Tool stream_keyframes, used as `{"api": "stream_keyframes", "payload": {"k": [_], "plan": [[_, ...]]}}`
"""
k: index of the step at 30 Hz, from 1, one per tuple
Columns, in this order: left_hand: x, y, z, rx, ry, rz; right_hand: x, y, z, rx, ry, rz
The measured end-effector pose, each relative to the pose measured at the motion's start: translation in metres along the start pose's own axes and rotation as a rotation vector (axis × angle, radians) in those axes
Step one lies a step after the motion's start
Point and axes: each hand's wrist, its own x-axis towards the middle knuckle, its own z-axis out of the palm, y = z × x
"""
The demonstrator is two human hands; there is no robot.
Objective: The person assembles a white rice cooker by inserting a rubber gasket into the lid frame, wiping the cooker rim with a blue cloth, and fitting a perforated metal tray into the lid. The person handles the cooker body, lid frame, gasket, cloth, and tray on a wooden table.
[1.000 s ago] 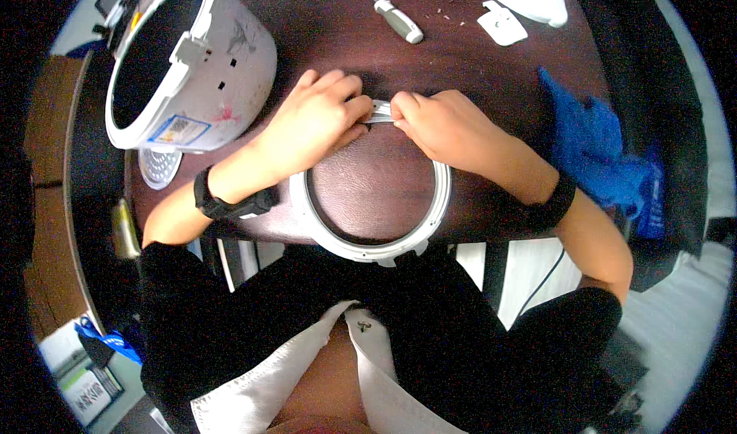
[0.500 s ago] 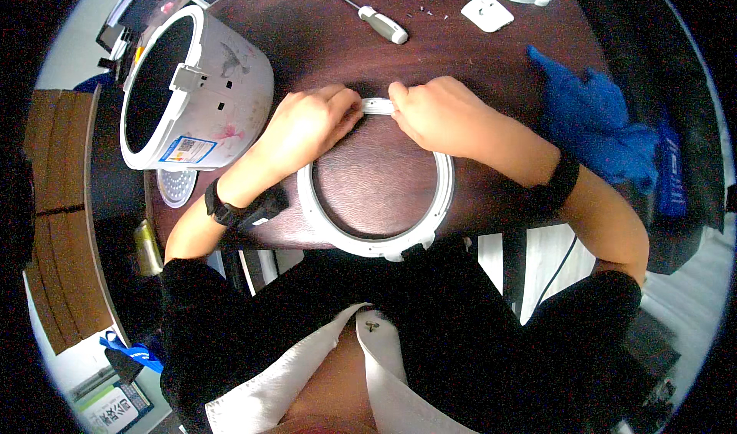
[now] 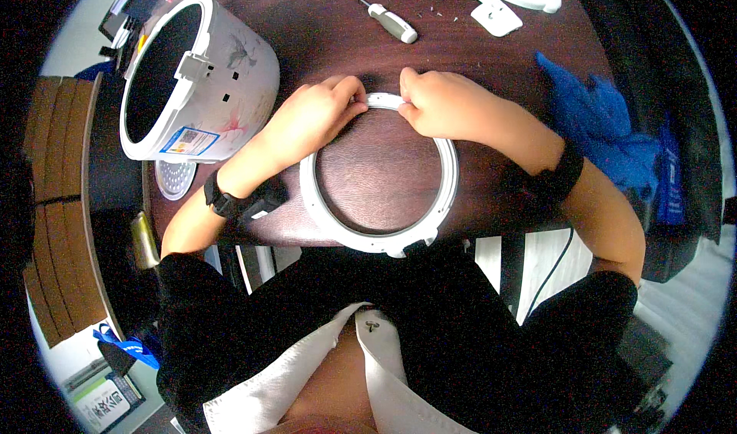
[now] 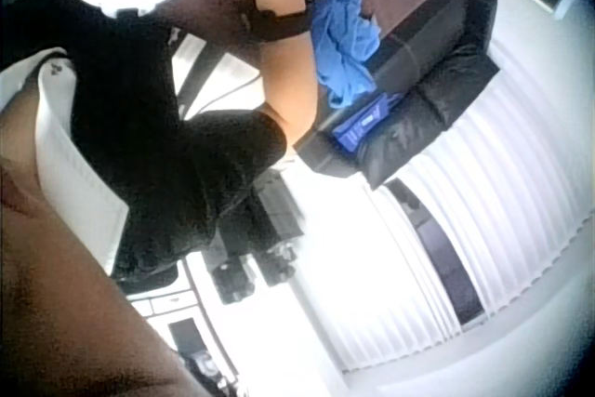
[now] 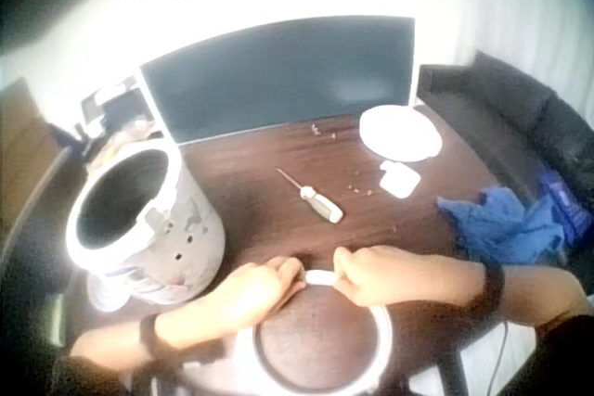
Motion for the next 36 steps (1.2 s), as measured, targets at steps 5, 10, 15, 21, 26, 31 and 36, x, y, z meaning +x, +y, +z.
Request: {"api": "stream_keyframes", "payload": {"k": [5,10,15,21,26,31,36], "plan": [[0.005,-0.005,-0.003,-0.052,-0.046,0.008,0.012,-0.006,-0.007,-0.182,0.091,-0.229],[0.003,-0.011,0.0,-0.052,-0.061,-0.001,0.026,-0.015,0.002,-0.349,0.168,-0.349],[-0.011,-0.006,-0.012,-0.059,-0.022,-0.027,0.032,-0.019,0.009,-0.359,0.196,-0.399],[-0.018,0.001,-0.014,-0.02,-0.033,-0.117,0.036,-0.021,0.015,-0.501,0.22,-0.532],[-0.025,-0.001,-0.015,-0.065,-0.034,-0.127,0.036,-0.03,0.019,-0.584,0.197,-0.547],[-0.031,-0.002,-0.016,-0.114,-0.041,-0.166,0.036,-0.025,0.018,-0.533,0.176,-0.573],[-0.031,0.002,-0.012,-0.046,-0.018,-0.135,0.032,-0.015,0.021,-0.488,0.235,-0.659]]}}
